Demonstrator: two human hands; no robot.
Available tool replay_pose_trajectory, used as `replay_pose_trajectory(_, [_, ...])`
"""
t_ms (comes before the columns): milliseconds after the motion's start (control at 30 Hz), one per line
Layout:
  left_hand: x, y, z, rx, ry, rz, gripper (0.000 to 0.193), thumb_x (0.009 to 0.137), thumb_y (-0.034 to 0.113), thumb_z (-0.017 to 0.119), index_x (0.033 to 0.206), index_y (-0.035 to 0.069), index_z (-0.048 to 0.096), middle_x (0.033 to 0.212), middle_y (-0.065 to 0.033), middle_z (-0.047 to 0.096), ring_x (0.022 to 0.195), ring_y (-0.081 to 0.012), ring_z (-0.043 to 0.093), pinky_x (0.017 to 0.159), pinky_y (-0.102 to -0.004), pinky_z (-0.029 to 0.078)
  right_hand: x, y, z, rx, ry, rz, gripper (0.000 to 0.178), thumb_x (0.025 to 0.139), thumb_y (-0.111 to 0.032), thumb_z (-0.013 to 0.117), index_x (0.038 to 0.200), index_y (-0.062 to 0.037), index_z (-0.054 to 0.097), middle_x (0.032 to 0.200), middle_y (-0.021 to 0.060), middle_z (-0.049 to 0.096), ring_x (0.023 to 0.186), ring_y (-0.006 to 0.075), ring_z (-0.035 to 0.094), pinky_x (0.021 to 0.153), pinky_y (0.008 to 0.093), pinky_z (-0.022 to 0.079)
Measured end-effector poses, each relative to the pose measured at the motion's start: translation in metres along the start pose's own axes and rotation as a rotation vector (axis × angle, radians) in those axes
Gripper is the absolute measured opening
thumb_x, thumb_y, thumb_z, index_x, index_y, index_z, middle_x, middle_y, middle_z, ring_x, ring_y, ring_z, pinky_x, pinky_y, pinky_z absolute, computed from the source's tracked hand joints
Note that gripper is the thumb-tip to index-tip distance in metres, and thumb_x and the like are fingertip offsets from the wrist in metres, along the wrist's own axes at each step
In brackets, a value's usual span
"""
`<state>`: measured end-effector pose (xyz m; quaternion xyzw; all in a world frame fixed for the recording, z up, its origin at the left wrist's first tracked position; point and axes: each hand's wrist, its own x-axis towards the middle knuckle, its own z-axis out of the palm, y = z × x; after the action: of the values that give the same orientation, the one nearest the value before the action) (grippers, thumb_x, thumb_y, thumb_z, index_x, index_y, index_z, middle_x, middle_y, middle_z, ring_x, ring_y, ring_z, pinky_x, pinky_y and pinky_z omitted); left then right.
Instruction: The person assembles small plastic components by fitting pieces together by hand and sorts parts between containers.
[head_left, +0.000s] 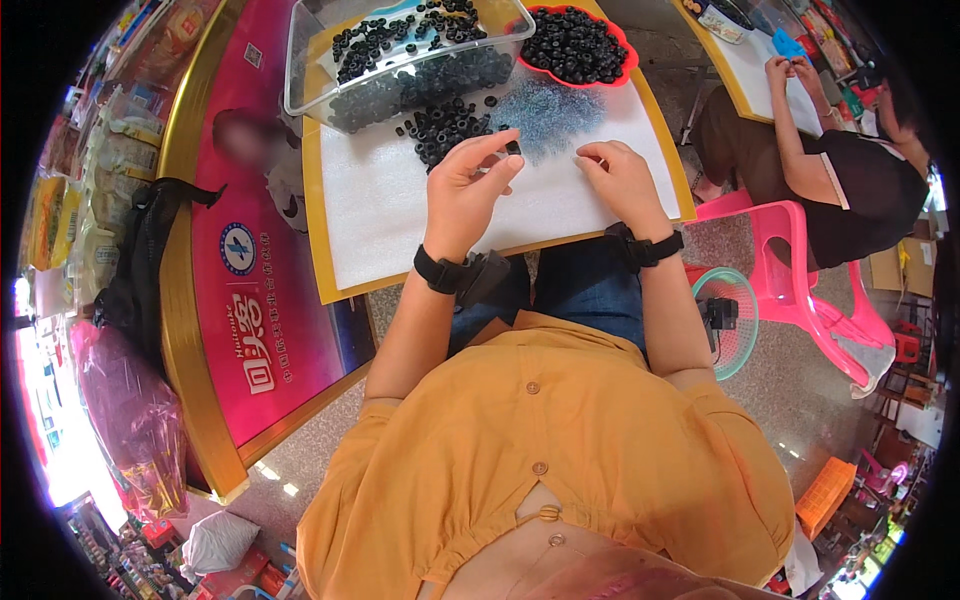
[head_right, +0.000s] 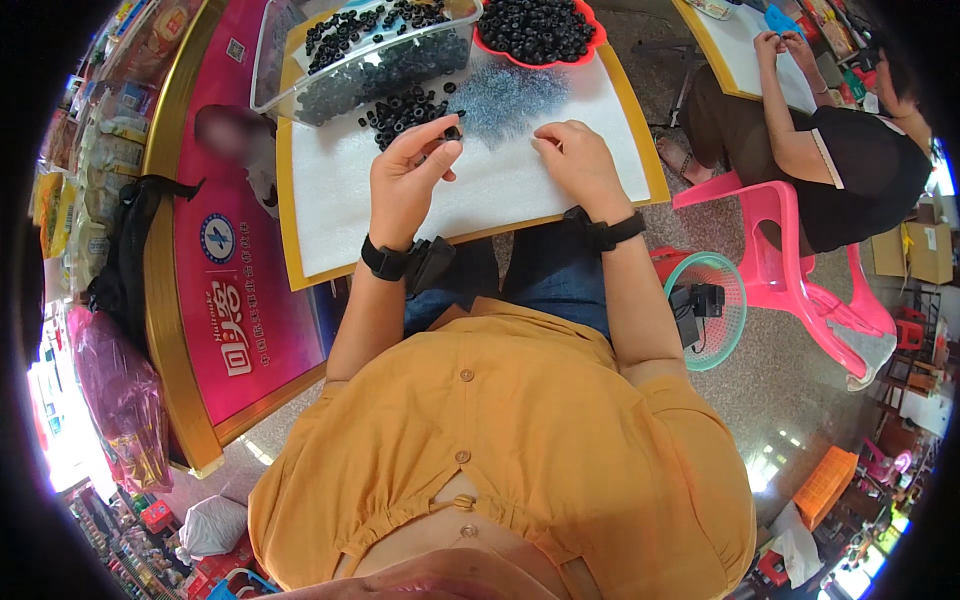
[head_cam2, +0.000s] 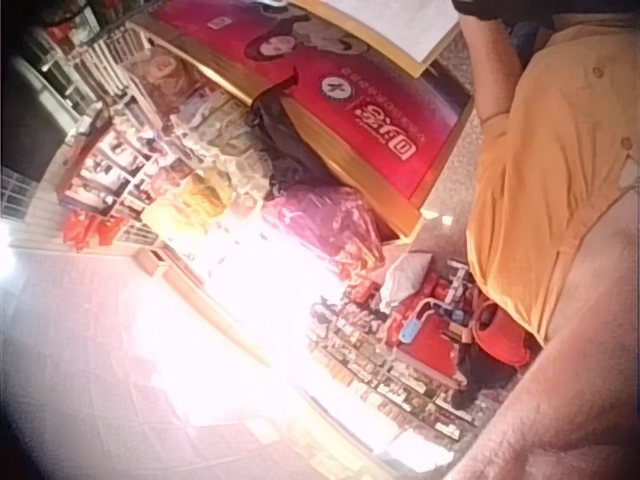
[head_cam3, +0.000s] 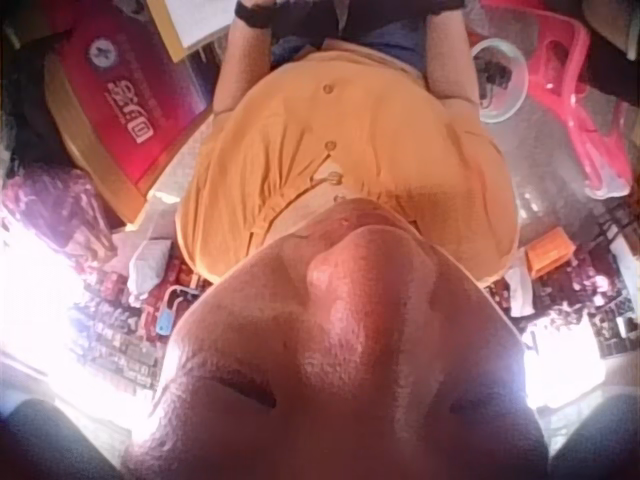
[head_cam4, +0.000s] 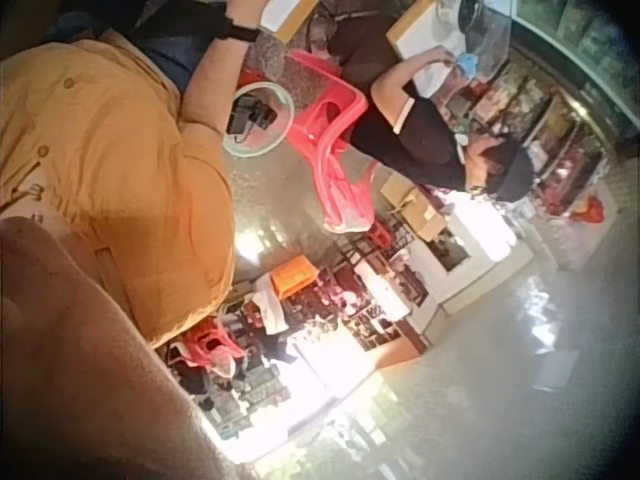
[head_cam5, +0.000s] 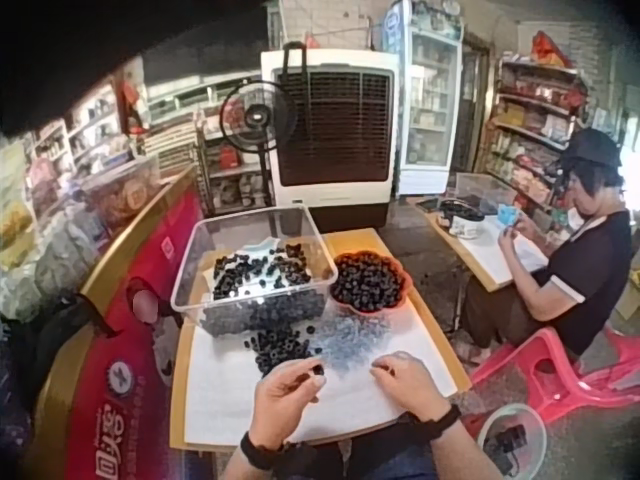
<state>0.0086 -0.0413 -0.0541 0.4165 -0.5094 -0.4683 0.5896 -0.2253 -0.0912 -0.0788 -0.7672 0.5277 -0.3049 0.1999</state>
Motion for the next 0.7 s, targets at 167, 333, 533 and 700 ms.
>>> replay_pose_trajectory(167, [-0.001,-0.003,0.005,-0.044,-0.032,-0.056,0.030,0.087,0.007,0.072,0.117,0.006,0.071,0.099,-0.0026,0.062,0.081,-0.0075,0.060,0.064,-0.0220,0.053,0.001,0.009,0.006,-0.115,-0.001,-0.027,0.020,0.088,-0.018,0.066,0.098,-0.0012,0.070,0.092,0.0142,0.068,0.084,0.0260,0.066,0.076,0.0345,0.051])
replay_pose_trajectory(333, [-0.006,-0.001,0.009,-0.014,-0.024,-0.037,0.031,0.086,0.006,0.073,0.117,0.006,0.071,0.099,-0.0030,0.063,0.081,-0.0077,0.060,0.065,-0.0216,0.052,0.001,-0.013,-0.003,0.127,-0.013,0.148,0.019,0.090,-0.017,0.066,0.099,-0.0003,0.068,0.085,0.0100,0.068,0.074,0.0182,0.066,0.069,0.0309,0.052])
replay_pose_trajectory(533, [-0.006,-0.004,0.011,0.234,-0.047,0.163,0.030,0.084,0.006,0.074,0.114,0.006,0.072,0.096,-0.0042,0.066,0.077,-0.0096,0.060,0.065,-0.0236,0.051,-0.006,-0.058,-0.025,0.926,-0.161,0.270,0.015,0.091,-0.011,0.069,0.099,0.0017,0.068,0.082,0.0041,0.067,0.072,0.0088,0.064,0.063,0.0226,0.052])
replay_pose_trajectory(700, [-0.010,0.004,0.018,0.391,-0.044,0.261,0.028,0.080,0.006,0.076,0.108,0.007,0.073,0.097,-0.0083,0.069,0.073,-0.0147,0.064,0.064,-0.0267,0.053,-0.010,-0.074,-0.024,0.964,-0.210,0.224,0.017,0.089,-0.010,0.072,0.100,0.0017,0.068,0.082,0.0036,0.067,0.068,0.0088,0.063,0.061,0.0221,0.051])
